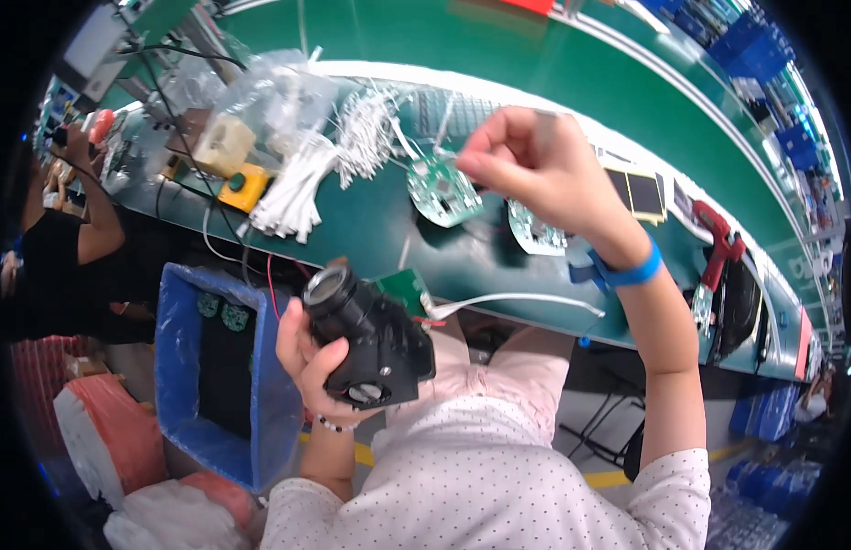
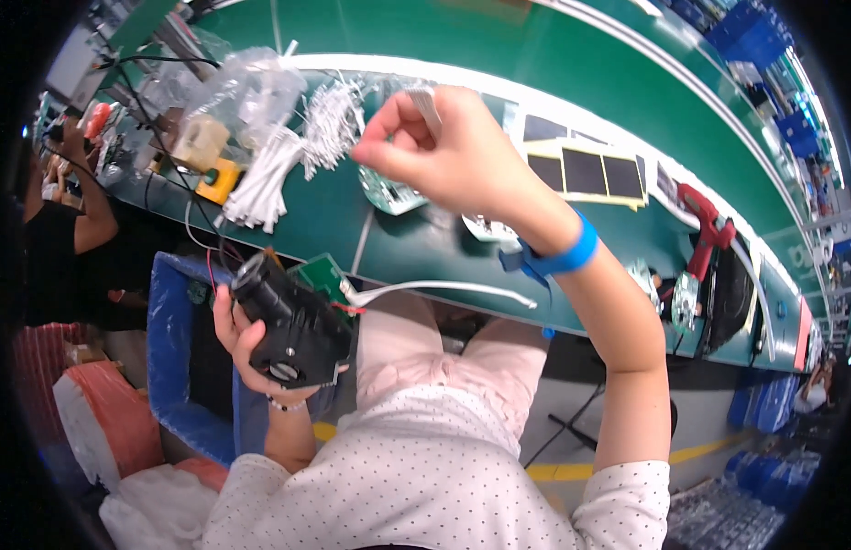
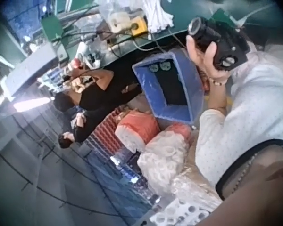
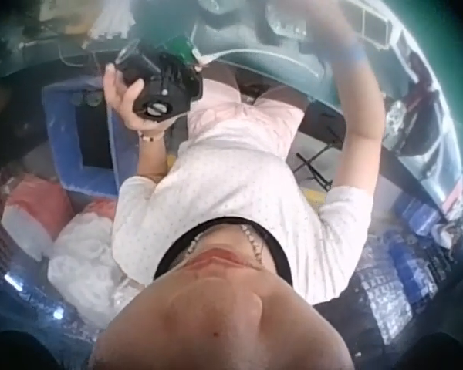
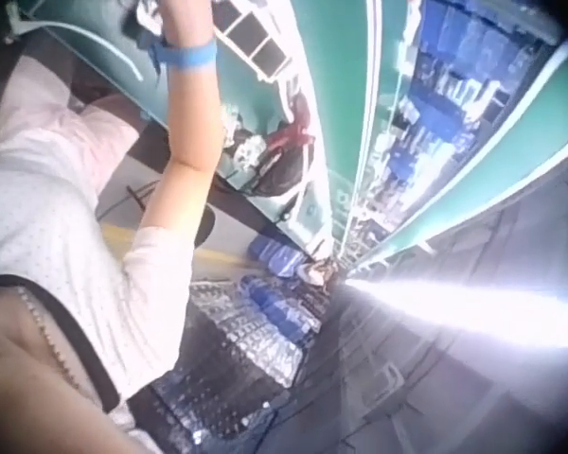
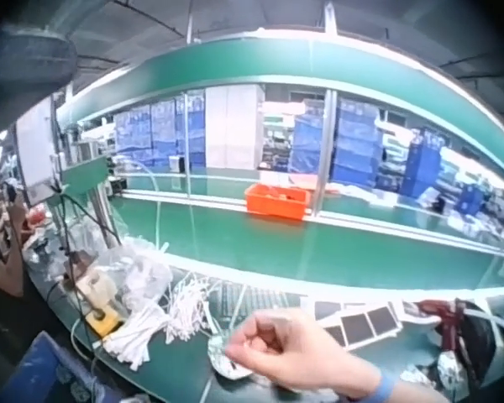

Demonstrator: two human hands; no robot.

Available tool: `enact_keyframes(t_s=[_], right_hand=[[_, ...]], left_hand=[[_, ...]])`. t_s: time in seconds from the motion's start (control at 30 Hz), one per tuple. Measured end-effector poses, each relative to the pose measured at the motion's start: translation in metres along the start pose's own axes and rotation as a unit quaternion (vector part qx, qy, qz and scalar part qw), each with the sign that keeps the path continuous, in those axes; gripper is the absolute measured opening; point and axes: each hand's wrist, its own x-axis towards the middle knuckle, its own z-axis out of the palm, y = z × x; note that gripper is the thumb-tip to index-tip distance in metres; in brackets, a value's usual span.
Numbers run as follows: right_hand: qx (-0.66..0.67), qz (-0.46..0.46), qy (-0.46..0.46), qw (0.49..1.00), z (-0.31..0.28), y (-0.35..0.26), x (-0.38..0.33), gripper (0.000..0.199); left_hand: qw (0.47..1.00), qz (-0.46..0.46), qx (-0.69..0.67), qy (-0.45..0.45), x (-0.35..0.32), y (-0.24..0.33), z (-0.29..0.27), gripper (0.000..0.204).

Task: The person assembles electronic components by connecting wires to circuit boards and mounting the components into an electronic housing, using a hot glue gun to secure them.

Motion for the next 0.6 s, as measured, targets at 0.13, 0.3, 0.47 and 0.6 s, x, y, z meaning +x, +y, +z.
enact_keyframes(t_s=[0.13, 0.3, 0.47, 0.6], right_hand=[[-0.143, -0.112, 0.03, 0.983, -0.007, -0.003, -0.083, 0.004], [-0.19, -0.049, 0.186, 0.963, 0.005, 0.011, -0.146, 0.007], [-0.182, -0.007, 0.262, 0.948, 0.016, 0.039, -0.171, 0.01], [-0.169, 0.033, 0.309, 0.935, 0.025, 0.041, -0.185, 0.011]], left_hand=[[0.998, 0.019, -0.002, -0.065, 0.008, 0.01, 0.02, 0.062], [0.982, 0.006, -0.152, -0.109, 0.006, 0.025, 0.057, 0.039], [0.971, 0.017, -0.179, -0.155, -0.001, 0.036, 0.071, 0.036], [0.963, 0.02, -0.18, -0.198, -0.002, 0.04, 0.073, 0.033]])
